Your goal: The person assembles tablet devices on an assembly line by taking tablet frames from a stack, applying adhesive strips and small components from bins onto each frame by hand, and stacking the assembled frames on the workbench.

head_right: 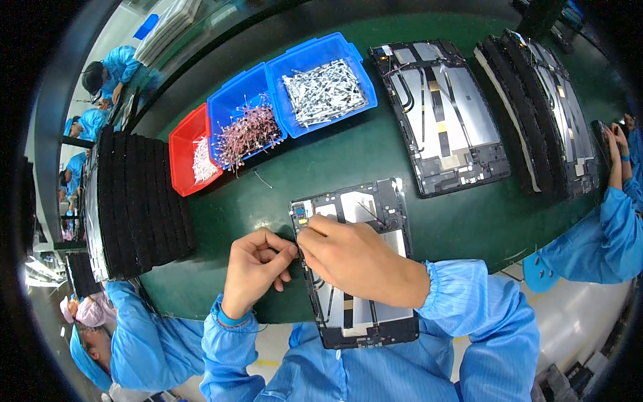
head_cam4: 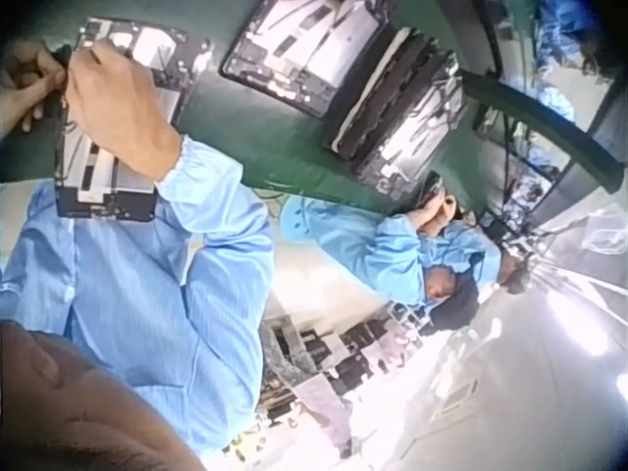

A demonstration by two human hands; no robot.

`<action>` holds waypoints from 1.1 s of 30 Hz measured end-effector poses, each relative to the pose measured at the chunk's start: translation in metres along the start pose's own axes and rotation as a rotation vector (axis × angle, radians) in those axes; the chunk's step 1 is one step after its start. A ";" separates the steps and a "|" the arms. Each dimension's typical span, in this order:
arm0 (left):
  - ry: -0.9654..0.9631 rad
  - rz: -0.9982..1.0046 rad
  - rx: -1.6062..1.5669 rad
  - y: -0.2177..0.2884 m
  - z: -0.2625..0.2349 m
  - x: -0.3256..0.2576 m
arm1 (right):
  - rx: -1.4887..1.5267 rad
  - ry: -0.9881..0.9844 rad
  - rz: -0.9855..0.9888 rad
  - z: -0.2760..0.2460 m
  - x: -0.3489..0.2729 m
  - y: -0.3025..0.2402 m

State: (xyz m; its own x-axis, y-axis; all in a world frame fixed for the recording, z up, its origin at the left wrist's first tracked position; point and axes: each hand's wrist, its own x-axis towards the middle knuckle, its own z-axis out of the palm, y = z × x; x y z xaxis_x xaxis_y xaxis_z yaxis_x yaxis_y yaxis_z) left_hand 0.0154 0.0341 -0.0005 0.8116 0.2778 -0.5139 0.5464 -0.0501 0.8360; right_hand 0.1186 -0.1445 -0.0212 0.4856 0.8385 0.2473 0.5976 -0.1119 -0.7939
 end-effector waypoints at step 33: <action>0.105 0.013 0.082 0.006 0.012 0.000 | 0.028 0.068 -0.013 0.003 -0.004 0.002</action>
State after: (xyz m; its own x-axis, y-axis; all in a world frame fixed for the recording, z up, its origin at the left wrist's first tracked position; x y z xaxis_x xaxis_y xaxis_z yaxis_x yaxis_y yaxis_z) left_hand 0.0210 0.0226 0.0018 0.7950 0.3755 -0.4764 0.5546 -0.1316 0.8217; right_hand 0.1161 -0.1463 -0.0260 0.5207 0.8016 0.2939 0.5863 -0.0854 -0.8056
